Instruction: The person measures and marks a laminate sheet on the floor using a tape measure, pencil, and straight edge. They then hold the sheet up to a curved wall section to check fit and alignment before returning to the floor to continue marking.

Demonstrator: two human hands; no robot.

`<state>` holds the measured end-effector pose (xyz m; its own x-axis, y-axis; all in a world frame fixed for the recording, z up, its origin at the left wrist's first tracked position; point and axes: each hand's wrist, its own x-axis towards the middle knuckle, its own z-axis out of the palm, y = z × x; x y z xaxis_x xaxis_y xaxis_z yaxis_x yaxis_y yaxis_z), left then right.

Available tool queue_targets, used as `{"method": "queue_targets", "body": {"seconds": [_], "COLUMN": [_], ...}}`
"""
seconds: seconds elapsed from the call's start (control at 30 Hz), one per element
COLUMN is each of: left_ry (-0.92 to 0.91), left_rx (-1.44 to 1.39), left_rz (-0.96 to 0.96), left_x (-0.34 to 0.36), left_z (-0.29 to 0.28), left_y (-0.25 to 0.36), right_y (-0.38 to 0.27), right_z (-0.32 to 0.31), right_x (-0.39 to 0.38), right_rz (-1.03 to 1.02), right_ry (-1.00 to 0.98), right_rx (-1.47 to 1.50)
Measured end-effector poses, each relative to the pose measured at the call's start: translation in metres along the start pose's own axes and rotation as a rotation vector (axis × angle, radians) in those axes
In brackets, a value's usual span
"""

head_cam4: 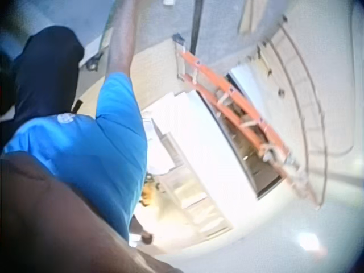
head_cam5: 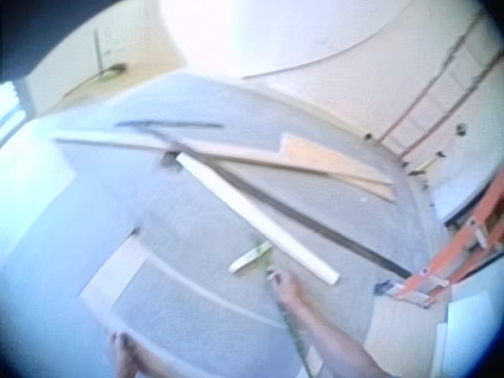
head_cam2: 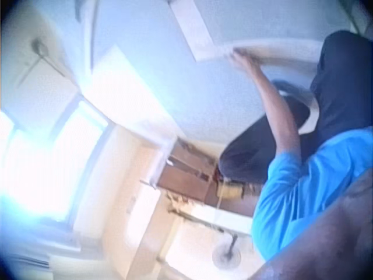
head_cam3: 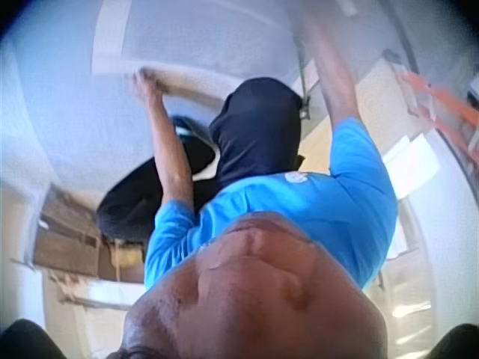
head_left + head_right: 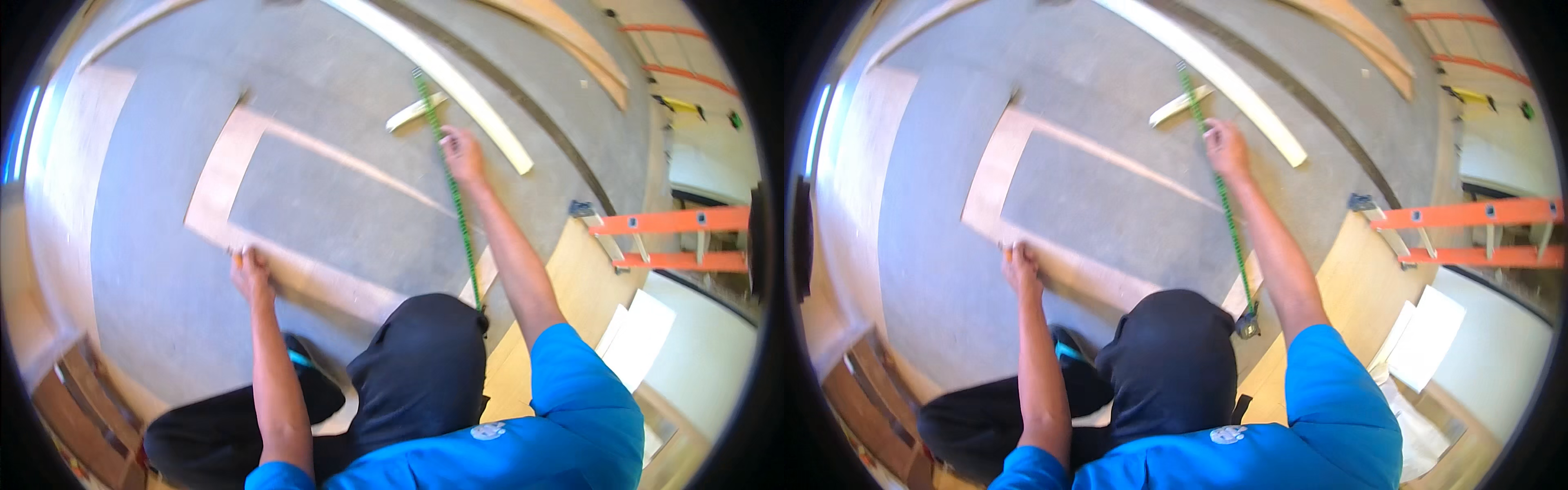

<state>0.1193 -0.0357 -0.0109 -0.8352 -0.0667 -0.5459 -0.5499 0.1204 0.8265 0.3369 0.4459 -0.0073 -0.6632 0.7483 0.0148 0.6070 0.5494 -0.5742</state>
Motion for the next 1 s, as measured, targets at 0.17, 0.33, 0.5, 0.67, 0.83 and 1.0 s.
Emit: {"method": "queue_targets", "body": {"seconds": [0.17,0.33,0.5,0.67,0.83,1.0], "left_ry": [-0.048,-0.062,-0.113,-0.084,-0.005,0.385], "left_rx": [0.216,0.142,0.111,0.239,0.179,0.371], "left_rz": [-0.041,0.078,0.040,0.010,0.167,0.859], "left_x": [0.001,-0.005,-0.002,0.001,0.005,-0.014], "left_z": [0.009,0.016,0.015,0.004,-0.013,-0.007], "left_y": [0.015,0.020,0.020,0.027,0.043,0.128], "right_y": [-0.024,0.030,0.059,0.055,0.002,-0.067], "right_z": [-0.030,-0.031,-0.061,-0.095,-0.169,-0.219], "right_x": [0.047,0.087,0.121,0.132,0.121,0.065], "right_rz": [0.144,0.277,0.126,-0.071,-0.384,-0.533], "right_ry": [0.266,0.010,-0.270,-0.046,0.020,-0.243], "right_rx": [-0.418,-0.454,-0.455,-0.420,-0.532,-0.256]}}
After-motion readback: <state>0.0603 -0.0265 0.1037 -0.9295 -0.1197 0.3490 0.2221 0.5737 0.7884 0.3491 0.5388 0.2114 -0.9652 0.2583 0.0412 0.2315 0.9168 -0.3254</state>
